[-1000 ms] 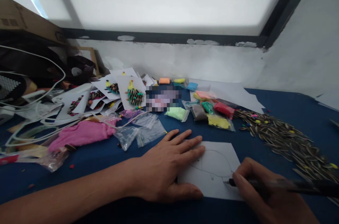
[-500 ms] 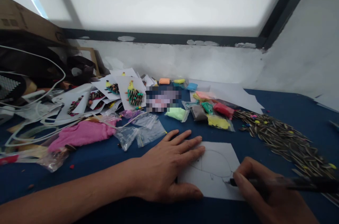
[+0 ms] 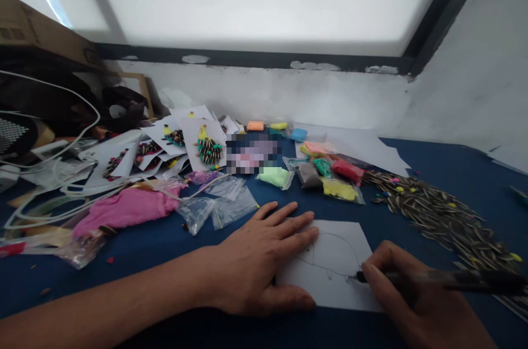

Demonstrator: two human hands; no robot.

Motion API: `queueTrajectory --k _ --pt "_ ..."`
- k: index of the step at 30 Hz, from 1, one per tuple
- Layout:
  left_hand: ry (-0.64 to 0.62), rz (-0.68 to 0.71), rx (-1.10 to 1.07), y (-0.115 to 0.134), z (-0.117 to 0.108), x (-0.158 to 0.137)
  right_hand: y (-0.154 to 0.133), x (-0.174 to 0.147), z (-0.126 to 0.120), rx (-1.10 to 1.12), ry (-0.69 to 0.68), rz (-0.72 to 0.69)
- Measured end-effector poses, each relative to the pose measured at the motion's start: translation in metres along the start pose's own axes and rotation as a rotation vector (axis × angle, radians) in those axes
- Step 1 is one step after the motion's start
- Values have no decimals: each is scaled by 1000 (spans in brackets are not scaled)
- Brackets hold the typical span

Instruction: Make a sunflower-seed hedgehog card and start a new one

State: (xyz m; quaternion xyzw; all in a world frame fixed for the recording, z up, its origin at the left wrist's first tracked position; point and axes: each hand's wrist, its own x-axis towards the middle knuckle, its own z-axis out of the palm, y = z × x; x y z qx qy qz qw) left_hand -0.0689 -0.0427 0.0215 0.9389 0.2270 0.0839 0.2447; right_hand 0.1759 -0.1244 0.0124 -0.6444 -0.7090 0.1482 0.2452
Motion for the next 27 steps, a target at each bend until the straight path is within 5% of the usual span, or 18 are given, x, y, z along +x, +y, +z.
queueTrajectory --k 7,12,18,27 --pt "-51 -16 43 2 -3 2 -8 0 -5 15 167 105" --pt "-50 -32 23 5 -5 3 13 17 -16 -98 321 -113" --pt "-71 -57 28 5 -5 4 38 29 -26 -256 258 -286" --pt "-2 2 -14 4 -3 0 68 31 -24 -627 167 -369"
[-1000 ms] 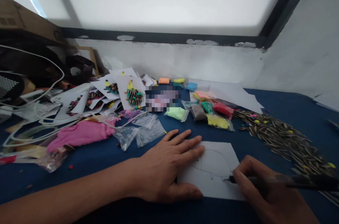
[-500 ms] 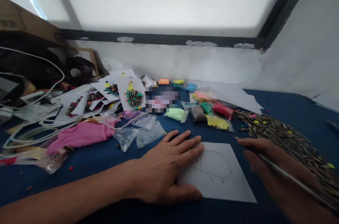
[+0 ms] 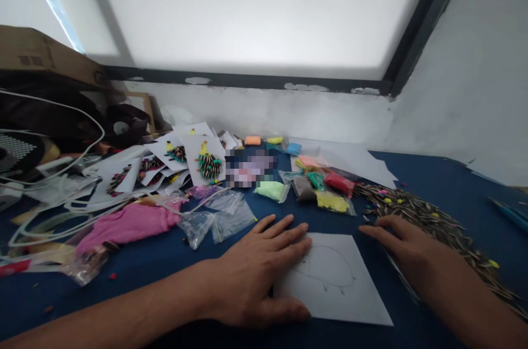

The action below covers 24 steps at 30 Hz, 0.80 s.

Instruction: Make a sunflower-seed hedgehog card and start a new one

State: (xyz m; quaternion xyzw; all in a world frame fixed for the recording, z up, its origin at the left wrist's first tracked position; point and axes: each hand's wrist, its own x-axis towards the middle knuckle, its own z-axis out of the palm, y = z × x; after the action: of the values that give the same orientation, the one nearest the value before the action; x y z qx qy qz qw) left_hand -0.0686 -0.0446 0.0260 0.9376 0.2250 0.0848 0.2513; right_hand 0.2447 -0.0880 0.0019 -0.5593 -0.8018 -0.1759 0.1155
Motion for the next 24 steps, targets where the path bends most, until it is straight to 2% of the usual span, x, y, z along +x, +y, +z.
queueTrajectory --k 6,10,13,19,24 --pt "-24 5 -2 1 1 -1 16 -6 21 -24 71 -129" --pt "-31 17 7 3 -2 -1 17 -8 28 6 101 -111" --pt "-66 8 6 6 -4 0 8 -5 22 51 136 -75" --pt "-121 -53 15 10 -5 4 -17 6 -11 111 168 -22" --pt "-84 -25 57 9 1 5 -20 6 -11 119 198 -1"
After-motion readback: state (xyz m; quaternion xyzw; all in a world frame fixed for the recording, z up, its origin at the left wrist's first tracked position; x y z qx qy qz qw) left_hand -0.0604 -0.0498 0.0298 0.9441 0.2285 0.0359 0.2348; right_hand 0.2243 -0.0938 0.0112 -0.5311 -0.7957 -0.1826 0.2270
